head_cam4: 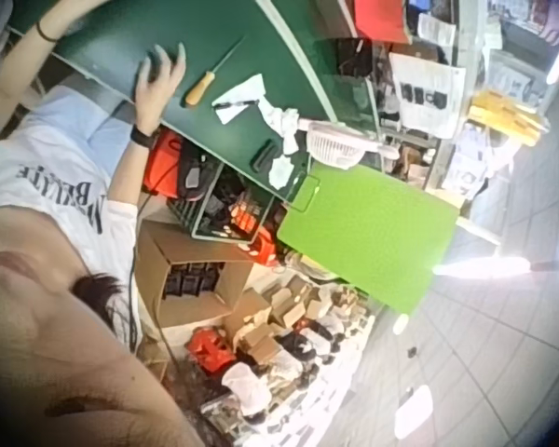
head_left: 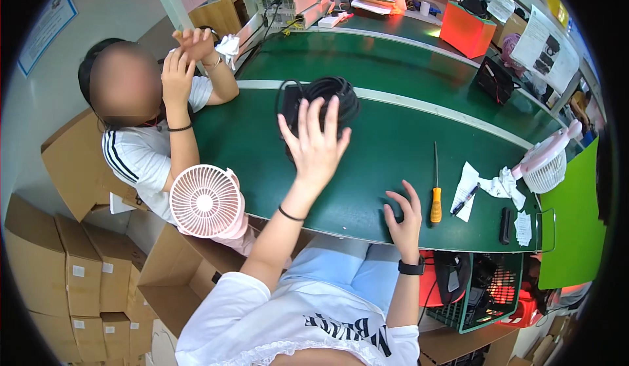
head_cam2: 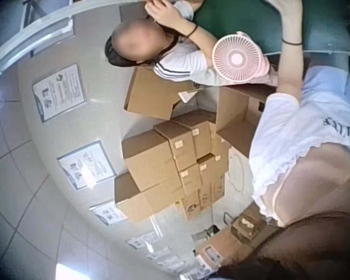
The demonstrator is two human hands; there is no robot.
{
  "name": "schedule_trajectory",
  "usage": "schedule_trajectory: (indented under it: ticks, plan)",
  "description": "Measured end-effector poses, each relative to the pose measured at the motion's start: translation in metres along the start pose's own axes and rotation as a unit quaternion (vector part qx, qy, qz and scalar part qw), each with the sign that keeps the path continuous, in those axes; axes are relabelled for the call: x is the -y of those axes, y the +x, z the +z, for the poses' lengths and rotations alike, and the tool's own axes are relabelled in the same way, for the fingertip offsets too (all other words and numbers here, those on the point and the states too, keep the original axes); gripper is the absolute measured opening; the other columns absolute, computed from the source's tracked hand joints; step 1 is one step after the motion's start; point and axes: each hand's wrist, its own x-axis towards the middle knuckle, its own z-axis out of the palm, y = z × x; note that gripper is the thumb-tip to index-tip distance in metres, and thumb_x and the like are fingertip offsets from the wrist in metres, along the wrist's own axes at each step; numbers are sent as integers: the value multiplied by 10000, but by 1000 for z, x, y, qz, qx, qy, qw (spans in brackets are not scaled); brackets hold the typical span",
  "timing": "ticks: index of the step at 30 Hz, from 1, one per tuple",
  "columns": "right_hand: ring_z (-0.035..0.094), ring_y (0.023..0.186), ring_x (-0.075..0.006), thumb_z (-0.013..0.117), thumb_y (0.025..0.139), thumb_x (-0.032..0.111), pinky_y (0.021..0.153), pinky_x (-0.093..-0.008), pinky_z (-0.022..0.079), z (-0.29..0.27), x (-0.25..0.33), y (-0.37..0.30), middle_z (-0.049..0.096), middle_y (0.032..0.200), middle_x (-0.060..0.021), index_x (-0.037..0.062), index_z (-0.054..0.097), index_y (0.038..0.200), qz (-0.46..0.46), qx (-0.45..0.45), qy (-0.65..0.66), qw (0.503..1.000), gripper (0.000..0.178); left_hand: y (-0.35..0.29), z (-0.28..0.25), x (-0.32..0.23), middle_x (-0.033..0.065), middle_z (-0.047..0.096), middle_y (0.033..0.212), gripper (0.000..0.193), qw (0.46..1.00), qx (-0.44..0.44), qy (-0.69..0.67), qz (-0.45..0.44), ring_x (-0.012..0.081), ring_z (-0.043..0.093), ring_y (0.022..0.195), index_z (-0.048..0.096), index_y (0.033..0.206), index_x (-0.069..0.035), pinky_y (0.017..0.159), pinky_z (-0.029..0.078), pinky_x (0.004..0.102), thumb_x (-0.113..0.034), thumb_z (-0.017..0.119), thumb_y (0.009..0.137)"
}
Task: The recorder labels a component, organizes cables within a black plastic enclosure, and uses a screwdriver to secure the device.
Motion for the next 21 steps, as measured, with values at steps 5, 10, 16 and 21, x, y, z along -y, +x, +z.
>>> schedule_trajectory:
  ticks: [5,10,16,21]
  plan:
    - [622,1100,-248,668,876,13,908,-329,521,0,-12,-2,581,1310,-147,53,708,1094,39,-41,72,996,225,20,26,34,70,503,1348,697,999,2,29,-34,266,455,1341,458,1435,-208,1102,150,736,-336,740,811]
    - [649,951,-135,597,925,-26,802,-241,529,-4,-13,-4,644,1188,-107,2,691,1010,80,-91,142,982,129,27,34,60,63,450,1454,659,993,10,71,-90,251,401,1410,430,1456,-197,1096,123,743,-243,691,852]
    - [681,890,-196,607,902,-44,771,-279,556,-4,-10,-3,689,1050,-119,1,696,975,65,-94,122,986,124,22,35,79,85,363,1550,650,989,25,98,-112,262,379,1431,381,1489,-161,1105,157,715,-171,648,896]
    - [681,859,-178,610,906,-36,759,-266,552,-4,-12,-1,696,1009,-106,-4,697,976,76,-98,135,983,116,26,27,71,175,328,1553,667,993,6,52,-107,368,274,1468,376,1502,-151,1109,146,717,-155,628,885]
